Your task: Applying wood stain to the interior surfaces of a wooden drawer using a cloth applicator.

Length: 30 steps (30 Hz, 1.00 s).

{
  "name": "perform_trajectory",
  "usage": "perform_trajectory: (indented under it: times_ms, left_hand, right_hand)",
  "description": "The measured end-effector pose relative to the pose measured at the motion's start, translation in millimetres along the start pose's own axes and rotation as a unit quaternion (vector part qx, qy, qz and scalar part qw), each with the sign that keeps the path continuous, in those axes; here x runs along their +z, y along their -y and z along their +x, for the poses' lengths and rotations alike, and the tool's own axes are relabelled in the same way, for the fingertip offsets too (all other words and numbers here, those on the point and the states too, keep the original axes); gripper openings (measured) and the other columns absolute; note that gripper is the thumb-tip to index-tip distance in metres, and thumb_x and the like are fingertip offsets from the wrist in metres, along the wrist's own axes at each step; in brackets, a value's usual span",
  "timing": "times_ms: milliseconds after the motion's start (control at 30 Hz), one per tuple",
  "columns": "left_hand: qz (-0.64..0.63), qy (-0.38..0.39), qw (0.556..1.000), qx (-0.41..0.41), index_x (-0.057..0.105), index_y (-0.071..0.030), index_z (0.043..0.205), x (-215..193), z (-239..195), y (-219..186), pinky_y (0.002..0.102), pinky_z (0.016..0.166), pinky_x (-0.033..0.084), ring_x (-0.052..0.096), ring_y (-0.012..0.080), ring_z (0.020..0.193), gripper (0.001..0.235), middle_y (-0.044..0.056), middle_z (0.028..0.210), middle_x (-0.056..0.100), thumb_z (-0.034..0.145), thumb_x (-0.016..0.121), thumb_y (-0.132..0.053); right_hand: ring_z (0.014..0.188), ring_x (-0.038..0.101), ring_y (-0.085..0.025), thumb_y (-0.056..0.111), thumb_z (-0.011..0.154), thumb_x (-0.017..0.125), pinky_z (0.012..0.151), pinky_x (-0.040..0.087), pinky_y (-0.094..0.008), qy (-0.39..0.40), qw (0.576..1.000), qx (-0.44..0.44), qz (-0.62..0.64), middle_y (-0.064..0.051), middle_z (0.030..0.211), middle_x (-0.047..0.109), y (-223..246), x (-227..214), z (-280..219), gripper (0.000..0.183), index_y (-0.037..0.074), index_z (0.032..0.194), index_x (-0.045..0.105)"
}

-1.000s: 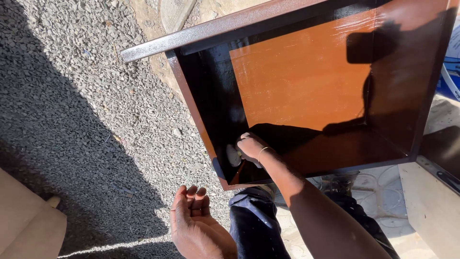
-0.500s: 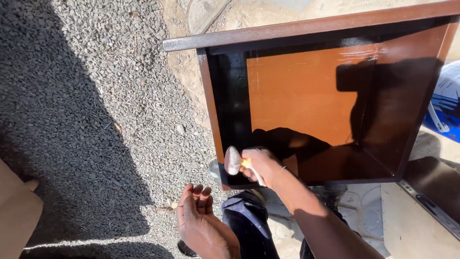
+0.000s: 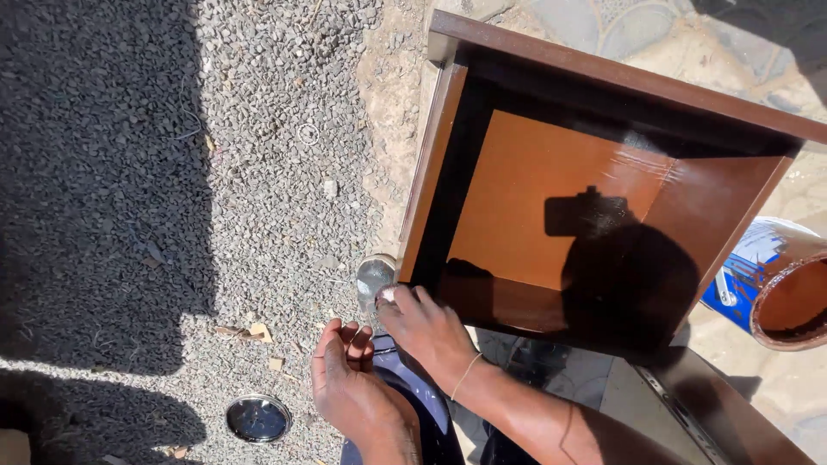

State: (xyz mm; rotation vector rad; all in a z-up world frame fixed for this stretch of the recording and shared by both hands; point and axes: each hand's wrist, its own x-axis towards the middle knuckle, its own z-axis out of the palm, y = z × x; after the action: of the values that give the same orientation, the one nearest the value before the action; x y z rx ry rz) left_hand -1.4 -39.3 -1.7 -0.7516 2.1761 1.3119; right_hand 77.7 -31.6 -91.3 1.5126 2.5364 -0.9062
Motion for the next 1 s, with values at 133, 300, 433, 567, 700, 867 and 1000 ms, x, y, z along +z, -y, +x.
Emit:
perform_trajectory:
  times_ms: [133,300,433,567,700,867,1000]
  left_hand:
    - [-0.031,-0.002,0.999,-0.025,0.07,0.002,0.117,-2,4,-1,0.024,0.071,0.048,0.066,0.0197,0.076,0.028,0.012,0.092,0.068,0.101,0.051,-0.009]
    - [-0.044,-0.02,0.997,-0.064,0.07,0.002,0.118,-12,3,-2,0.024,0.073,0.049,0.067,0.0197,0.078,0.029,0.012,0.093,0.068,0.101,0.051,-0.011]
    - [-0.059,-0.036,0.994,-0.091,0.071,0.001,0.119,-17,7,-9,0.025,0.074,0.049,0.068,0.0198,0.08,0.029,0.012,0.093,0.069,0.102,0.051,-0.012]
    - [-0.077,-0.053,0.989,-0.118,0.071,0.001,0.119,-21,11,-13,0.025,0.075,0.05,0.069,0.0198,0.082,0.03,0.012,0.094,0.069,0.103,0.05,-0.013]
    - [-0.078,-0.071,0.985,-0.139,0.071,0.0,0.12,-30,16,-16,0.026,0.076,0.051,0.07,0.0198,0.083,0.03,0.012,0.095,0.07,0.103,0.05,-0.015]
    - [-0.094,-0.075,0.977,-0.176,0.07,-0.002,0.118,-35,24,-10,0.026,0.078,0.051,0.07,0.0197,0.087,0.028,0.012,0.098,0.071,0.105,0.049,-0.015]
    - [-0.1,-0.06,0.97,-0.214,0.071,0.0,0.115,-36,24,4,0.026,0.073,0.049,0.071,0.0225,0.086,0.027,0.016,0.099,0.073,0.104,0.052,-0.015]
  right_hand:
    - [0.081,0.056,-0.023,0.017,0.082,0.075,0.04,0.049,-0.032,-0.017,0.982,-0.122,-0.141,-0.002,0.091,0.052,-1,33,-17,0.011,0.019,0.088,0.066]
    - [0.078,0.058,-0.026,0.022,0.087,0.073,0.046,0.049,-0.035,0.008,0.989,-0.102,-0.105,-0.005,0.086,0.054,-16,24,-23,0.011,0.015,0.09,0.065]
    - [0.076,0.06,-0.029,0.026,0.091,0.071,0.05,0.048,-0.038,0.025,0.993,-0.09,-0.075,-0.007,0.083,0.055,-21,16,-17,0.015,0.012,0.091,0.064]
    - [0.073,0.062,-0.032,0.03,0.094,0.069,0.055,0.047,-0.041,0.044,0.995,-0.079,-0.047,-0.01,0.08,0.056,-30,10,-8,0.021,0.009,0.092,0.063]
    - [0.071,0.063,-0.034,0.034,0.098,0.067,0.059,0.047,-0.044,0.066,0.996,-0.054,-0.008,-0.012,0.076,0.057,-34,7,-5,0.028,0.006,0.094,0.062]
    - [0.085,0.056,-0.039,0.019,0.092,0.062,0.05,0.051,-0.051,0.043,0.973,-0.026,-0.225,-0.016,0.097,0.05,-62,-77,88,0.042,0.024,0.134,0.06]
    - [0.073,0.052,-0.044,0.008,0.084,0.062,0.044,0.044,-0.053,-0.07,0.963,-0.023,-0.258,-0.015,0.098,0.045,-100,-132,163,0.036,0.016,0.118,0.071]
